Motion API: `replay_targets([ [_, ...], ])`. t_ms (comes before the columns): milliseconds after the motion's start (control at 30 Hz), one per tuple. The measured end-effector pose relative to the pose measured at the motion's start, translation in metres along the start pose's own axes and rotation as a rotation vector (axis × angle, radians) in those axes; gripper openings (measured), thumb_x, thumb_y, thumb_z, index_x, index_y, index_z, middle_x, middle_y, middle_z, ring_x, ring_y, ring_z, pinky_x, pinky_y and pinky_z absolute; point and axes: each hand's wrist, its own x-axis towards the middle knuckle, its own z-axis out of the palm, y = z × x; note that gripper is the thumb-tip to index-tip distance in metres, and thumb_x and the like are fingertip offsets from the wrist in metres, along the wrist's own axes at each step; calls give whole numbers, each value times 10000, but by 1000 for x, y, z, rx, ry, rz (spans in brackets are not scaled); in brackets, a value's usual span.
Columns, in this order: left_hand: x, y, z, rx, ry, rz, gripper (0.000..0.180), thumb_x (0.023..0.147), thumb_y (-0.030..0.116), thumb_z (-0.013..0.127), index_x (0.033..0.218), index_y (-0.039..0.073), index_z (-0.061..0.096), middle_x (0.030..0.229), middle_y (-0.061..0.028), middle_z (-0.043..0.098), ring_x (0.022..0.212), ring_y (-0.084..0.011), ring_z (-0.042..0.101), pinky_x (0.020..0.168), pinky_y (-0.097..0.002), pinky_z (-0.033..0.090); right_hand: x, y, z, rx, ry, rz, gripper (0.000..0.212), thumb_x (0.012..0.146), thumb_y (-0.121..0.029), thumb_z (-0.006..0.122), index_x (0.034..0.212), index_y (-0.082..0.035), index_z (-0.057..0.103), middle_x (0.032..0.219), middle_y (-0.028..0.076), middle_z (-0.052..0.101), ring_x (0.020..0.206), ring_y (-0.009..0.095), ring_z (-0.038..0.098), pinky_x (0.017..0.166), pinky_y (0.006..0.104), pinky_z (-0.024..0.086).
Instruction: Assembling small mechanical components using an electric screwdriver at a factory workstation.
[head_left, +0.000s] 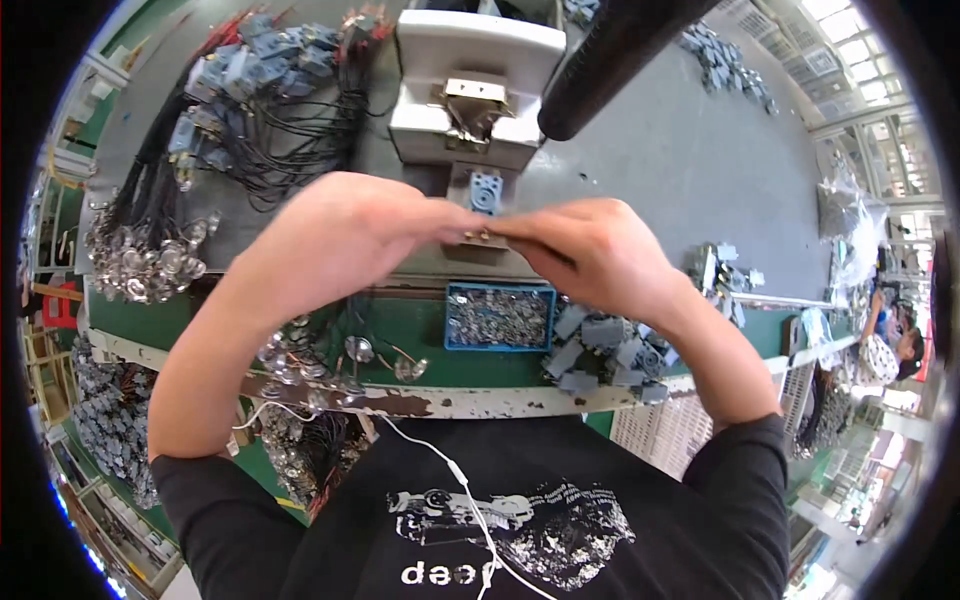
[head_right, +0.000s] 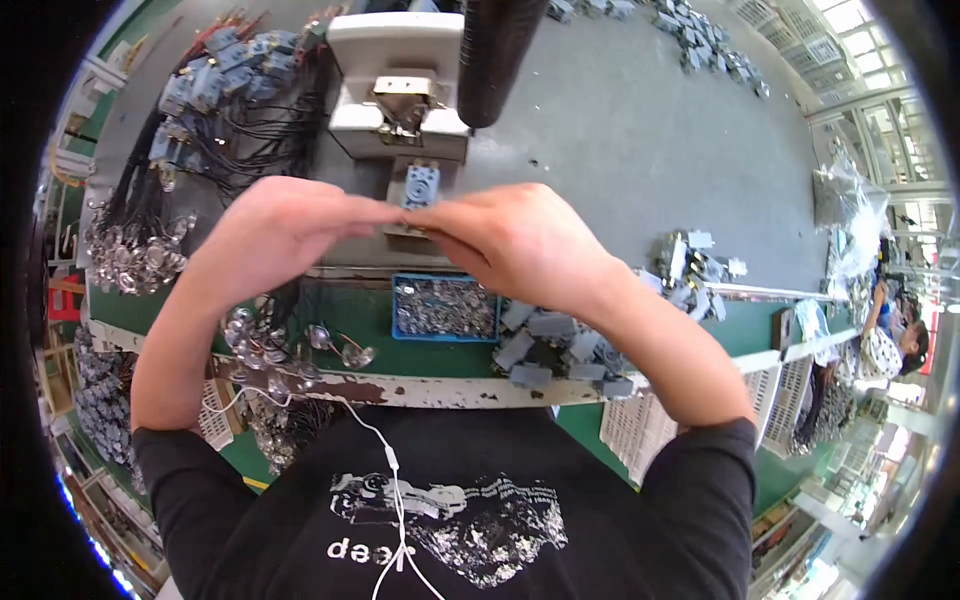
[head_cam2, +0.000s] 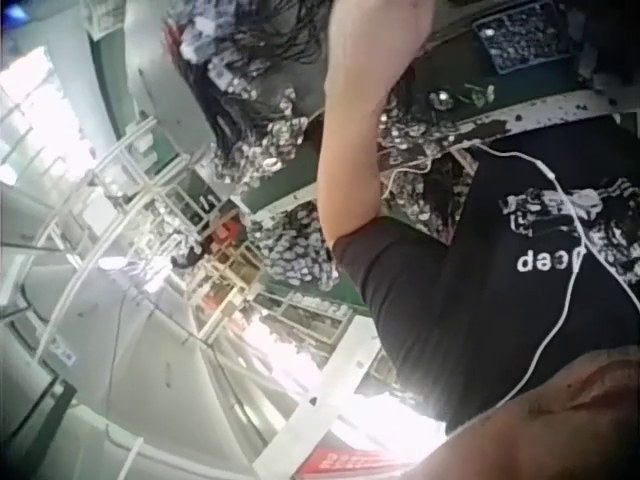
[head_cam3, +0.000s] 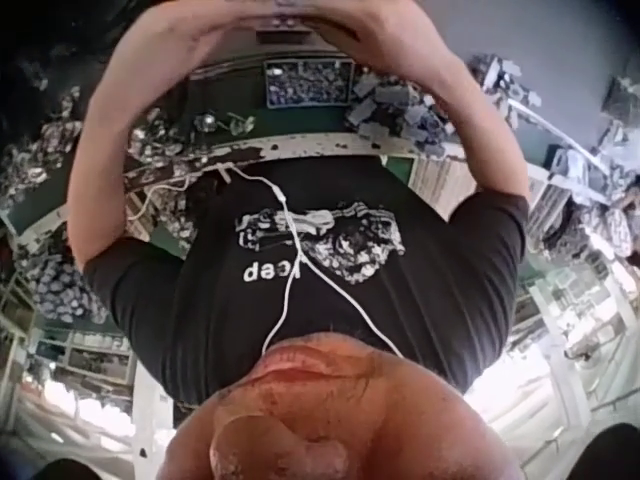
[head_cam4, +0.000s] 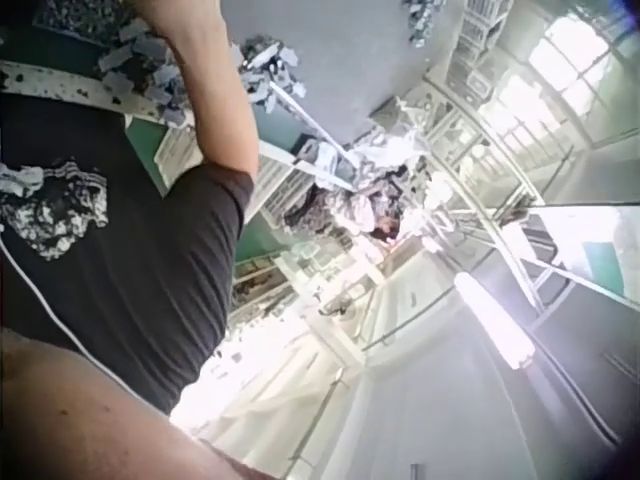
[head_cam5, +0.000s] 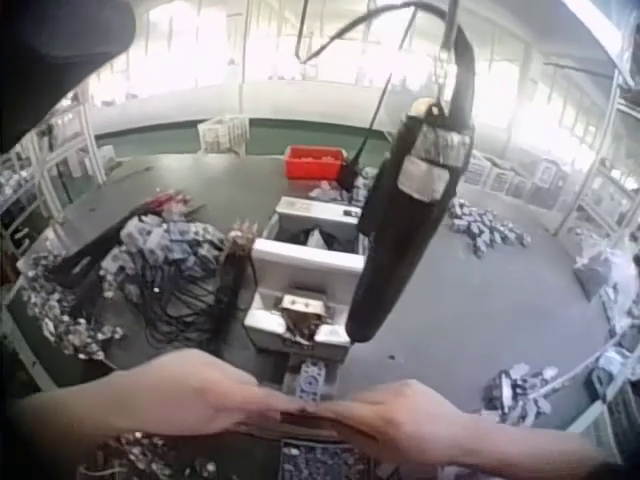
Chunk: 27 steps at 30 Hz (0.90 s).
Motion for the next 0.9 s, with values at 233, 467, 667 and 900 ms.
replay_targets([
  [233,3,20,9,180,97,-63,171,884,56,704,1054,61,685,820,-99,643,762,-306,666,665,-413,527,-18,-19,21,826,296,693,556,948,30,716,1466,-5,517,1268,140,673,1060,144,684,895,278,579],
  [467,14,31,15,97,118,-98,172,852,124,776,996,60,705,817,-96,618,755,-307,644,655,-386,510,-21,-38,26,545,452,757,473,952,14,721,1399,31,565,1212,147,710,1009,160,709,850,278,600],
  [667,14,23,22,-308,86,-167,130,867,68,759,975,36,693,816,-78,633,734,-213,656,646,-340,496,-22,-32,34,906,578,666,320,1065,-84,584,1344,73,587,1153,184,733,972,189,727,864,322,594],
  [900,12,22,11,-118,56,14,135,810,7,767,916,22,684,827,-63,641,767,-205,667,678,-317,507,-23,-24,13,1345,74,617,325,1055,-96,597,1342,54,626,1034,156,763,892,182,734,802,314,602],
])
